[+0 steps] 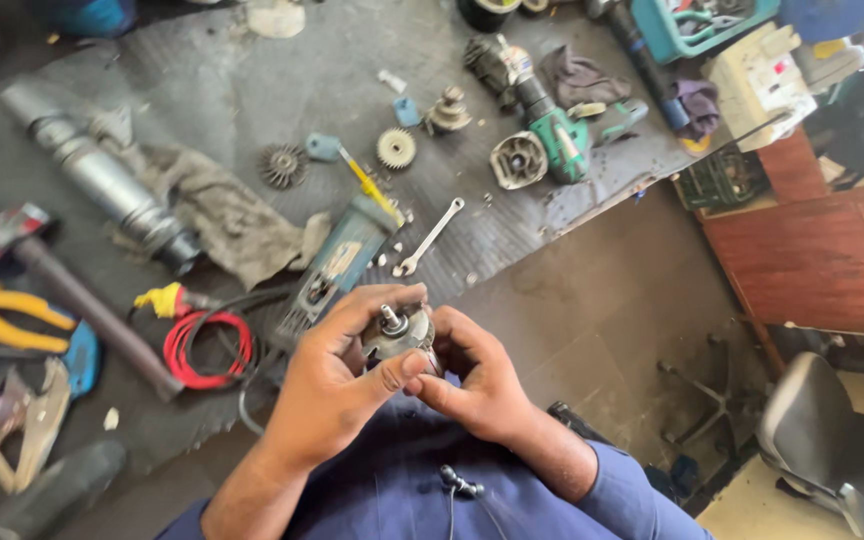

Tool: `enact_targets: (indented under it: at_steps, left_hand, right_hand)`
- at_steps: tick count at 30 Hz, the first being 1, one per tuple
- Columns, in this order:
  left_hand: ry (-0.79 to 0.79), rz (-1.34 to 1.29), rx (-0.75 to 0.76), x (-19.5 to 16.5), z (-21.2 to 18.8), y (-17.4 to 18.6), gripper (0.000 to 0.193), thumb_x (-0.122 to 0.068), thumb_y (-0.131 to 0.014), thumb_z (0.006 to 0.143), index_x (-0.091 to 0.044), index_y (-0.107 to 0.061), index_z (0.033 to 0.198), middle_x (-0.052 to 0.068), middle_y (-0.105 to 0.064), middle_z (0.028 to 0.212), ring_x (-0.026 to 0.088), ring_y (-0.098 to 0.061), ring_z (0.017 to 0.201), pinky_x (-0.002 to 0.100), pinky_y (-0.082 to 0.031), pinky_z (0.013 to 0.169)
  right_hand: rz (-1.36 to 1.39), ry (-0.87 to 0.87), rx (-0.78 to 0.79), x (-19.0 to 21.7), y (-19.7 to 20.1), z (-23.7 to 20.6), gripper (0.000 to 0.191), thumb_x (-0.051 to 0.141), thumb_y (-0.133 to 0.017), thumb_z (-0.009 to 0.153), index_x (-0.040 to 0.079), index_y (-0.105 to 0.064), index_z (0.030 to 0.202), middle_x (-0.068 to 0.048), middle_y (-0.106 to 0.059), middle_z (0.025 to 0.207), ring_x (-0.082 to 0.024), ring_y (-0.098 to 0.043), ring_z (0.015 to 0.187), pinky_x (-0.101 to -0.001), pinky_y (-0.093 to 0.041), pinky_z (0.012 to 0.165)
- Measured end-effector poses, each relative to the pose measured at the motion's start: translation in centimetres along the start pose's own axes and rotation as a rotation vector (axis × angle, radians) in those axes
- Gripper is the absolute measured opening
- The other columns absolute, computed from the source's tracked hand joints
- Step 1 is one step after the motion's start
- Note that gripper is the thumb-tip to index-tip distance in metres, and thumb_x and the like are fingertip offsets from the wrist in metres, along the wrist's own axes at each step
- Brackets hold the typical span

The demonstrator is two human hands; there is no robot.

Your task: The person disassembles and reassembles a power tool (angle grinder) at a cluttered workbench. They remove the armature and gear components, wipe parts with a cloth, fit the gear wheel onto the armature shaft, and use a screwdriver while working over the bench and near a bench vise.

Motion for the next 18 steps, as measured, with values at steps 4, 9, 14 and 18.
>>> enact_targets:
  at_steps: [4,9,14,18]
  left_hand:
    - [0.084,-0.116,-0.031,3.2,5.3,-1.7,0.053,-0.011,-0.077,0.092,0.002,-0.059,0.139,0.007,-0.056,0.134,0.016,-0.058,0.124,0.031,-0.049,0.108]
    - [0.121,-0.118,-0.120,6.1,11.5,-4.4,0.057,-0.009,-0.078,0.089,0.001,-0.055,0.141,0.007,-0.062,0.131,0.014,-0.059,0.120,0.031,-0.049,0.107]
    - [0.211,0.130,-0.051,7.3,17.0,-7.0,0.063,-0.014,-0.084,0.078,-0.001,-0.058,0.134,0.007,-0.068,0.126,0.016,-0.064,0.118,0.032,-0.050,0.103]
    - [-0.049,0.571,-0.118,5.5,19.9,-8.8,0.035,-0.012,-0.076,0.088,-0.003,-0.071,0.121,0.011,-0.069,0.126,0.025,-0.065,0.120,0.035,-0.049,0.101]
  right_hand:
    - [-0.516,0.168,-0.243,1.4,5.0,1.9,0.038,0.006,-0.081,0.087,0.002,-0.061,0.119,-0.005,-0.061,0.108,-0.007,-0.057,0.084,-0.0248,-0.050,0.071]
    - [-0.330,-0.029,-0.144,-0.1,12.7,5.4,0.039,0.008,-0.077,0.093,0.001,-0.059,0.126,-0.006,-0.067,0.107,-0.008,-0.060,0.088,-0.0255,-0.050,0.077]
    - [0.041,-0.143,0.200,0.8,19.7,8.3,0.046,0.013,-0.072,0.096,0.000,-0.053,0.136,-0.007,-0.063,0.127,-0.014,-0.060,0.118,-0.0334,-0.049,0.106]
    - [0.017,-0.181,0.365,2.3,25.2,10.3,0.046,0.013,-0.075,0.096,-0.002,-0.057,0.135,-0.008,-0.063,0.124,-0.015,-0.059,0.114,-0.0347,-0.049,0.102]
Point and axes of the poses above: each hand's wrist, its own z-axis towards the middle knuckle, its own y-axis out of the back of the hand, x = y × z, the point moved 7 cm from there along z, towards the middle knuckle
